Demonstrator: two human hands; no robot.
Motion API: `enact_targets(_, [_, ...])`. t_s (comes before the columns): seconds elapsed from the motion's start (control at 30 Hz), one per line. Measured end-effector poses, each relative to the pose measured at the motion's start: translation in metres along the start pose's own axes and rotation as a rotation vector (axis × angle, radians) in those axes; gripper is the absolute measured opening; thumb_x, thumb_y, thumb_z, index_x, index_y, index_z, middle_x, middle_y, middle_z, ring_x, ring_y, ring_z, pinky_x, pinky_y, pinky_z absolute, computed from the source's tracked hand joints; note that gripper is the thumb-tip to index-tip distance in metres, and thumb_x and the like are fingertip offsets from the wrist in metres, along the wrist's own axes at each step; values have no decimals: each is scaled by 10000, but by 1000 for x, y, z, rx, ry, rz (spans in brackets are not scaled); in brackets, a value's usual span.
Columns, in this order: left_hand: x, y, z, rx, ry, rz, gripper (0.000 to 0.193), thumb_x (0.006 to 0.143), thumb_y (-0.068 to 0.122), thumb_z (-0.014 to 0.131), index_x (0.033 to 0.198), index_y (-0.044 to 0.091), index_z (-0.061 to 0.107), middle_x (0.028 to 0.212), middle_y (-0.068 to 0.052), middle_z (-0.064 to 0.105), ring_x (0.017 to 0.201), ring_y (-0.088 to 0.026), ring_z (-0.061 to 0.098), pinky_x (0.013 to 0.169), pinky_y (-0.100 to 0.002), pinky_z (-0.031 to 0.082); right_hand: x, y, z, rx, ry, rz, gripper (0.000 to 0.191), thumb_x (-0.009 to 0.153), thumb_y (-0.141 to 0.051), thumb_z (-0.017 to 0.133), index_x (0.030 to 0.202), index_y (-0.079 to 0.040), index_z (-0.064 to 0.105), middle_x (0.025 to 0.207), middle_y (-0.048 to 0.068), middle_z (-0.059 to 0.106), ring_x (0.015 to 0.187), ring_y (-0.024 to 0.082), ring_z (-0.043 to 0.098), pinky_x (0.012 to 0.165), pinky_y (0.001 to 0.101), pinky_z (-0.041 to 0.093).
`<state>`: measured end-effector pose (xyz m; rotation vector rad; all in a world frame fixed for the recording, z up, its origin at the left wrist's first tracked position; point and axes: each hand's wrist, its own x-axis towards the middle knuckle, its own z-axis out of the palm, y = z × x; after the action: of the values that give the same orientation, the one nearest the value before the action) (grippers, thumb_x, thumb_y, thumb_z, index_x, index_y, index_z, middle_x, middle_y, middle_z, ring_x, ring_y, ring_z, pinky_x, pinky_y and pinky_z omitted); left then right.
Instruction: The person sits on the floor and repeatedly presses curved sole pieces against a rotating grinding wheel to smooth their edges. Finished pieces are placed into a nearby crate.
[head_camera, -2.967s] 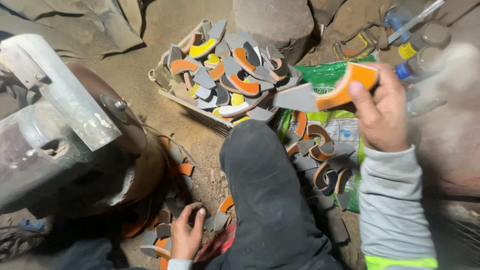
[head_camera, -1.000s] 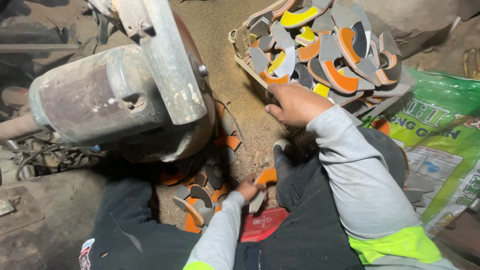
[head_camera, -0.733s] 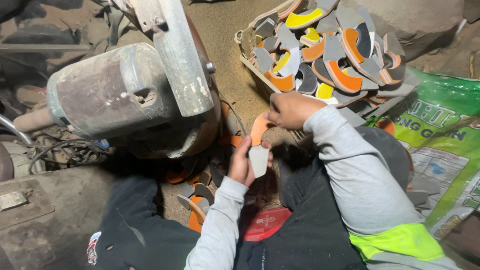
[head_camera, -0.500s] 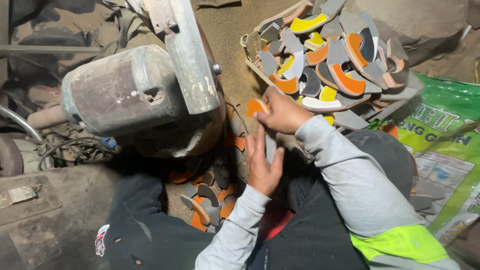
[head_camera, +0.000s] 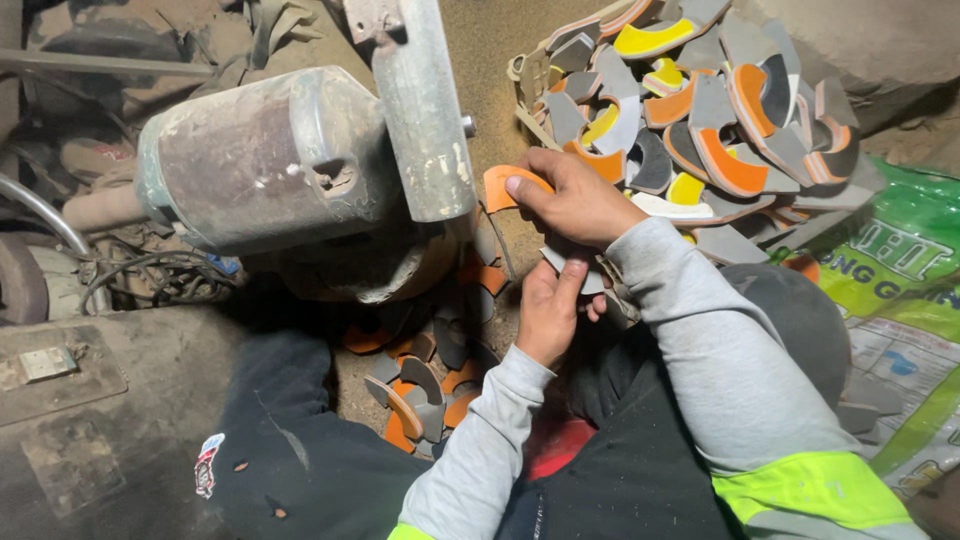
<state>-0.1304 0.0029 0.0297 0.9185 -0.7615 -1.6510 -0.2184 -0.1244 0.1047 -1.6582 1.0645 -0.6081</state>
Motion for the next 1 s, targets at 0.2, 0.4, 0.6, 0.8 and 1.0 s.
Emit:
enact_targets(0.2, [1,-8,-9,-2,23,53,275,1119,235,521,1033,-13,607,775,-80,657,647,-136,602,602,-281,495,9,-2,12,-141,65,-159,323,990,-310,625,1037,8,654,827,131,664,768,236,635,707,380,511])
enact_targets(0.4, [9,-3,-11,-43,35,18,272,1102,219,538,990,-15,622,763,-89,666,632,-139,608,609,-283,510,19,0,15,-213,109,-133,332,988,-307,631,1027,21,665,857,194,683,783,322,666,722,416,516])
enact_targets(0.6, [18,10,-10,-177,71,-50,209,1064,193,536,1045,-4,605,864,-65,669,657,-146,623,595,-288,502,33,4,14,-206,133,-154,339,990,-306,622,1064,22,667,902,204,709,829,343,703,733,422,529])
enact_targets(0.8, [6,-2,-10,-112,83,-5,224,1085,180,532,1026,-23,606,801,-85,665,657,-151,627,598,-292,510,23,13,19,-248,91,-77,384,978,-328,618,1125,23,670,981,234,720,908,351,715,807,418,544])
enact_targets(1.0, [-16,-31,5,474,322,127,124,1002,98,583,964,-4,642,712,-58,662,577,-131,635,541,-283,522,2,28,-3,-165,-279,-7,588,1005,-443,535,1392,0,529,1297,196,671,1193,286,638,992,365,488])
